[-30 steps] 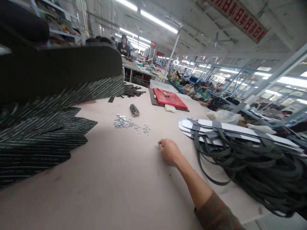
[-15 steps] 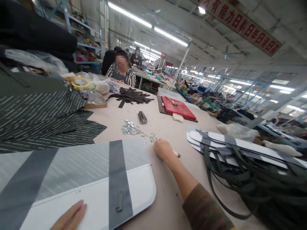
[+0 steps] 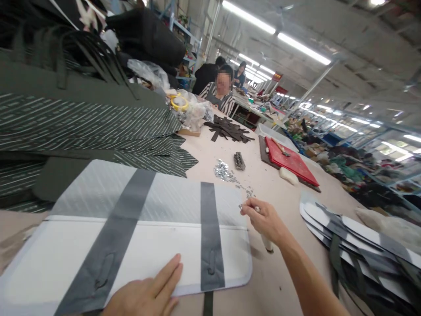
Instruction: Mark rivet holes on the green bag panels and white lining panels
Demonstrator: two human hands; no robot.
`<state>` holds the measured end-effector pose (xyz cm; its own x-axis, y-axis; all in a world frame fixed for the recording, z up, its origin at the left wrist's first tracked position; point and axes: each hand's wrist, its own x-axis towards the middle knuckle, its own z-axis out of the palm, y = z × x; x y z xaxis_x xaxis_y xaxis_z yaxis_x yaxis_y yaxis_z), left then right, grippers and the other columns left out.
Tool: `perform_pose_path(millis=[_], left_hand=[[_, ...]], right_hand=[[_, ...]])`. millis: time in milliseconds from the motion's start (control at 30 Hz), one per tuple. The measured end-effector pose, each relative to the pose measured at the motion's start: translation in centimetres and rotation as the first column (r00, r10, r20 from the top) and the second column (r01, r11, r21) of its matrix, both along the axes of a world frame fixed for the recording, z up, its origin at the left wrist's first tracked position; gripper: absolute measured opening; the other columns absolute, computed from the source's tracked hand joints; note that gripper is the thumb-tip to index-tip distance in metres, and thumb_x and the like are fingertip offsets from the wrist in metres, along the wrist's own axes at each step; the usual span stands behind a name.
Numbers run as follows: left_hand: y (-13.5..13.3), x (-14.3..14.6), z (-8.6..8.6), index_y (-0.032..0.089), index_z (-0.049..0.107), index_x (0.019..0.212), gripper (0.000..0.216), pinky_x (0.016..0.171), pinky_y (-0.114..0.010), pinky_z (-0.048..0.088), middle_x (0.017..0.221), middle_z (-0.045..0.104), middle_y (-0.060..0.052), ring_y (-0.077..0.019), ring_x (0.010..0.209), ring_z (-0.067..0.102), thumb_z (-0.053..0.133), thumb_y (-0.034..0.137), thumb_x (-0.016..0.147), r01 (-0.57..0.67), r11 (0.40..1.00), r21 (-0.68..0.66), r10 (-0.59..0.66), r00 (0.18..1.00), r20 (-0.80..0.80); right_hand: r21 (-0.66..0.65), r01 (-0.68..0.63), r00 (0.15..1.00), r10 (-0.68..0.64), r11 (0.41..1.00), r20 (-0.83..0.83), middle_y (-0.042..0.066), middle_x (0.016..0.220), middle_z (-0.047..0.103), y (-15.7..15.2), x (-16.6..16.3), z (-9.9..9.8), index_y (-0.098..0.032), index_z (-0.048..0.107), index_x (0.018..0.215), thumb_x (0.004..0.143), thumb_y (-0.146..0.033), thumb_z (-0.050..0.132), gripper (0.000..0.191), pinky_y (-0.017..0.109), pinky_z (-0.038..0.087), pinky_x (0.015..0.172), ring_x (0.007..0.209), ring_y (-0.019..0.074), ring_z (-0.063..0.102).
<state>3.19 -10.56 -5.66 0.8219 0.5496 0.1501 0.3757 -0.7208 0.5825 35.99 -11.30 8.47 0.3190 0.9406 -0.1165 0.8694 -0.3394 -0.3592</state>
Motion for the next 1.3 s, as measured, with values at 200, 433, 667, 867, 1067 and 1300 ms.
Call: perform_pose_path(millis=[200, 433, 667, 867, 1067, 1300], left_hand=[[-0.7, 0.4, 4.5, 0.016, 0.063, 0.125, 0.039, 0.059, -0.034, 0.051, 0.137, 0.059, -0.005, -0.0183, 0.075, 0.071, 0.039, 0.020, 0.095, 0.032, 0.946, 0.322, 0.014, 0.990, -0.138], [-1.2, 0.6, 3.7, 0.018, 0.066, 0.117, 0.041, 0.053, -0.033, 0.045, 0.129, 0.066, -0.001, -0.0133, 0.068, 0.066, 0.029, 0.019, 0.100, -0.079, 0.907, 0.414, 0.092, 0.996, -0.011], [-1.1, 0.8, 3.5, 0.017, 0.065, 0.118, 0.037, 0.051, -0.033, 0.042, 0.126, 0.067, -0.001, -0.0128, 0.061, 0.060, 0.034, 0.020, 0.099, -0.109, 0.891, 0.441, 0.103, 0.994, 0.037], [-1.1, 0.8, 3.8, 0.018, 0.067, 0.115, 0.037, 0.052, -0.033, 0.043, 0.123, 0.069, 0.001, -0.0127, 0.062, 0.059, 0.034, 0.020, 0.099, -0.172, 0.885, 0.433, 0.155, 0.985, 0.075], [-1.3, 0.9, 3.7, 0.018, 0.067, 0.115, 0.035, 0.051, -0.034, 0.044, 0.124, 0.068, 0.000, -0.0129, 0.062, 0.059, 0.035, 0.019, 0.099, -0.181, 0.892, 0.413, 0.166, 0.983, 0.073], [-1.2, 0.5, 3.6, 0.017, 0.067, 0.112, 0.033, 0.051, -0.034, 0.044, 0.122, 0.069, -0.002, -0.0139, 0.060, 0.060, 0.038, 0.017, 0.096, -0.166, 0.904, 0.393, 0.126, 0.984, 0.127]], right_hand=[[-0.049, -0.291, 0.923, 0.267, 0.956, -0.277, -0.005, 0.063, 0.053, 2.2, -7.7, -0.1, -0.019, 0.057, 0.074, 0.092, -0.027, 0.046, 0.022, 0.024, 0.031, 0.056, 0.061, 0.0116, 0.047], [-0.156, -0.594, 0.800, 0.559, 0.789, -0.217, 0.000, 0.072, 0.062, 6.0, -11.5, -1.4, -0.016, 0.058, 0.080, 0.091, -0.016, 0.046, 0.017, 0.024, 0.034, 0.062, 0.064, 0.0112, 0.051], [-0.247, -0.712, 0.700, 0.692, 0.657, -0.178, 0.003, 0.075, 0.064, 8.2, -12.4, -1.3, -0.016, 0.057, 0.079, 0.092, -0.016, 0.047, 0.016, 0.023, 0.036, 0.064, 0.065, 0.0119, 0.053], [-0.354, -0.737, 0.653, 0.742, 0.576, -0.153, 0.006, 0.080, 0.069, 9.6, -12.8, -1.3, -0.014, 0.062, 0.083, 0.091, -0.016, 0.049, 0.015, 0.023, 0.038, 0.066, 0.069, 0.0138, 0.058], [-0.441, -0.731, 0.612, 0.786, 0.521, -0.087, 0.007, 0.078, 0.071, 10.4, -13.1, -1.2, -0.015, 0.065, 0.084, 0.087, -0.014, 0.050, 0.015, 0.024, 0.036, 0.062, 0.067, 0.0152, 0.059], [-0.511, -0.679, 0.632, 0.773, 0.527, -0.043, 0.009, 0.075, 0.071, 10.5, -14.0, -1.0, -0.012, 0.068, 0.085, 0.084, -0.013, 0.049, 0.019, 0.023, 0.035, 0.058, 0.064, 0.0156, 0.059]])
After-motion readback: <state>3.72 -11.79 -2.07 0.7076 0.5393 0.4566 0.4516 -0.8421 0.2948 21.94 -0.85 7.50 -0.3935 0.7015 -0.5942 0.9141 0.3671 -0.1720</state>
